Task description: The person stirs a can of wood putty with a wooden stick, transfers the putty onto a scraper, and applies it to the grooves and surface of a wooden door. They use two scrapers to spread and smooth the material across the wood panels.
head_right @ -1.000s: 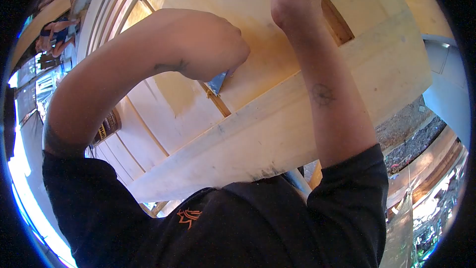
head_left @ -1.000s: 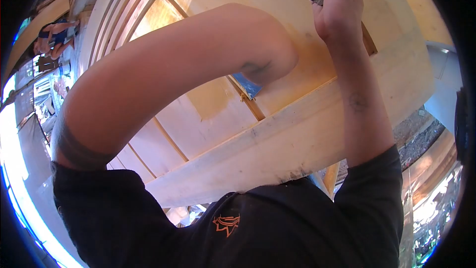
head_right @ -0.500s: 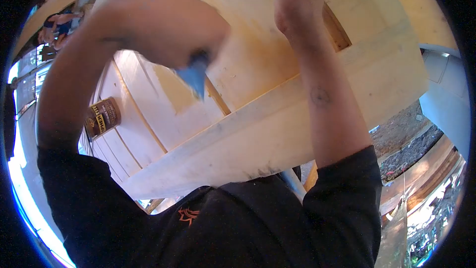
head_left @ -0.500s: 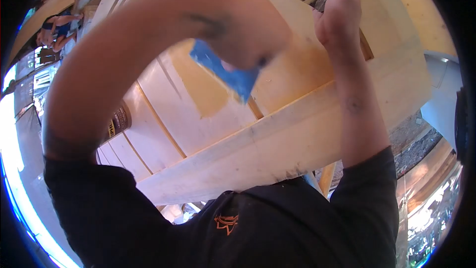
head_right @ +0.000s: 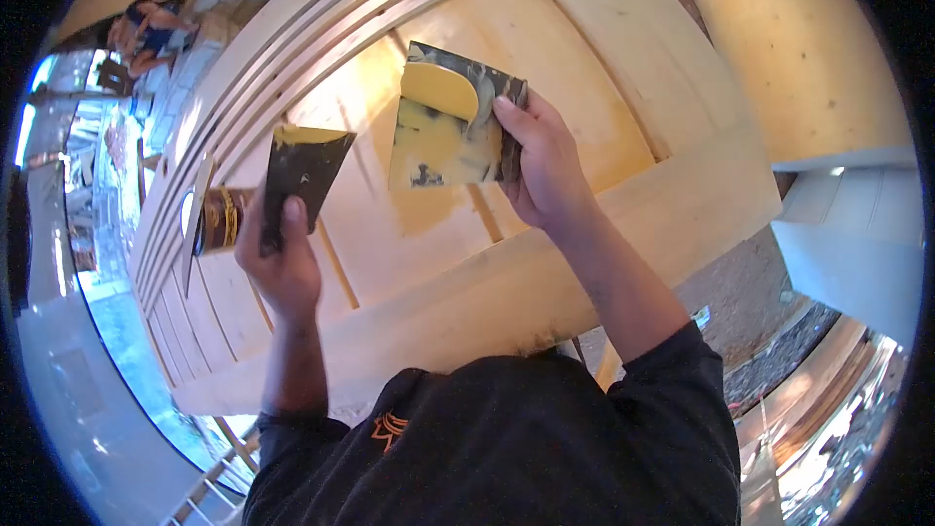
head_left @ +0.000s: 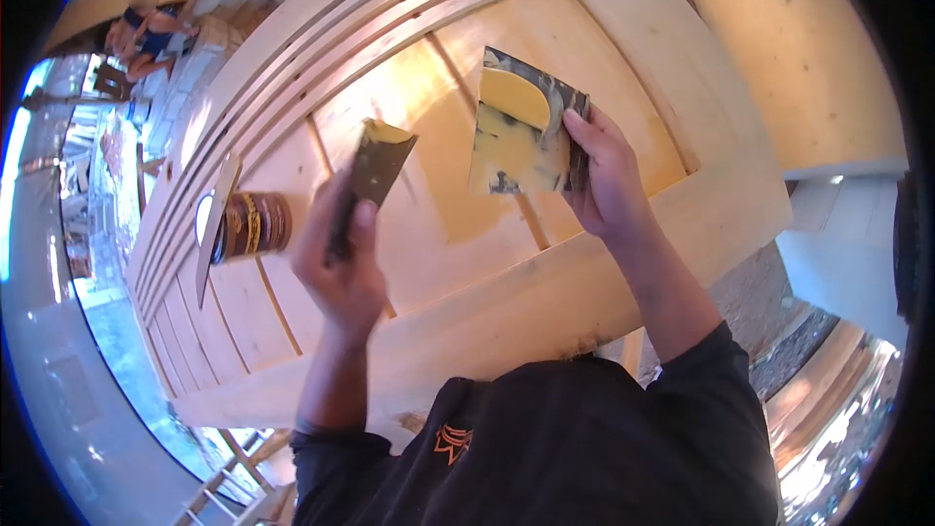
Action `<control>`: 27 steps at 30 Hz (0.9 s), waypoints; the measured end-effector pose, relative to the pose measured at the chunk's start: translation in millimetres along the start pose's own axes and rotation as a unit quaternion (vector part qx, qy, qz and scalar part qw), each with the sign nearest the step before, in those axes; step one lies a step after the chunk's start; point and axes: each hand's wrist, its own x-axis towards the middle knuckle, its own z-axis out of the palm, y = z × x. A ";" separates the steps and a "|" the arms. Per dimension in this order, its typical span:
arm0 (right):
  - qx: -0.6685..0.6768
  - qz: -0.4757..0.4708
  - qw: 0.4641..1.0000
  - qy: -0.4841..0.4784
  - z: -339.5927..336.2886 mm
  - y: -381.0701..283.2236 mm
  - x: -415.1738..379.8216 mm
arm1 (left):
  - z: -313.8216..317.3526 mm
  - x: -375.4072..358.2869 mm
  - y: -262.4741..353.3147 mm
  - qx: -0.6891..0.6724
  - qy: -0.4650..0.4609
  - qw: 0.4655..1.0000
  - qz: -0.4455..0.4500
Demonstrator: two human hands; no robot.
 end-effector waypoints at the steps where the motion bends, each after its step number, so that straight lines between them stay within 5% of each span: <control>1: 0.002 0.018 1.000 -0.010 8.6 0.1 -8.4 | 4.5 -10.5 8.3 0.019 0.027 0.997 0.070; 5: -0.007 0.034 0.999 -0.019 49.3 9.9 -42.6 | 18.7 -40.9 11.5 0.003 -0.059 0.950 0.306; 7: -0.034 0.022 0.998 -0.042 56.2 16.5 -51.9 | 9.8 -49.0 -12.1 -0.004 -0.041 0.966 0.256; 10: -0.072 -0.001 0.996 -0.054 64.4 21.1 -69.4 | -13.1 -63.5 -45.5 0.127 -0.189 0.967 0.115; 13: -0.163 -0.073 0.983 -0.034 72.3 22.9 -71.1 | -48.5 -52.0 -30.5 0.109 -0.111 0.986 0.058; 19: -0.338 -0.096 0.936 -0.034 56.3 42.2 -65.5 | -86.0 -20.1 50.8 0.226 -0.255 0.920 0.195; 27: -0.418 -0.093 0.902 -0.052 68.4 49.6 -65.6 | -58.9 -11.0 55.2 0.299 -0.320 0.882 0.174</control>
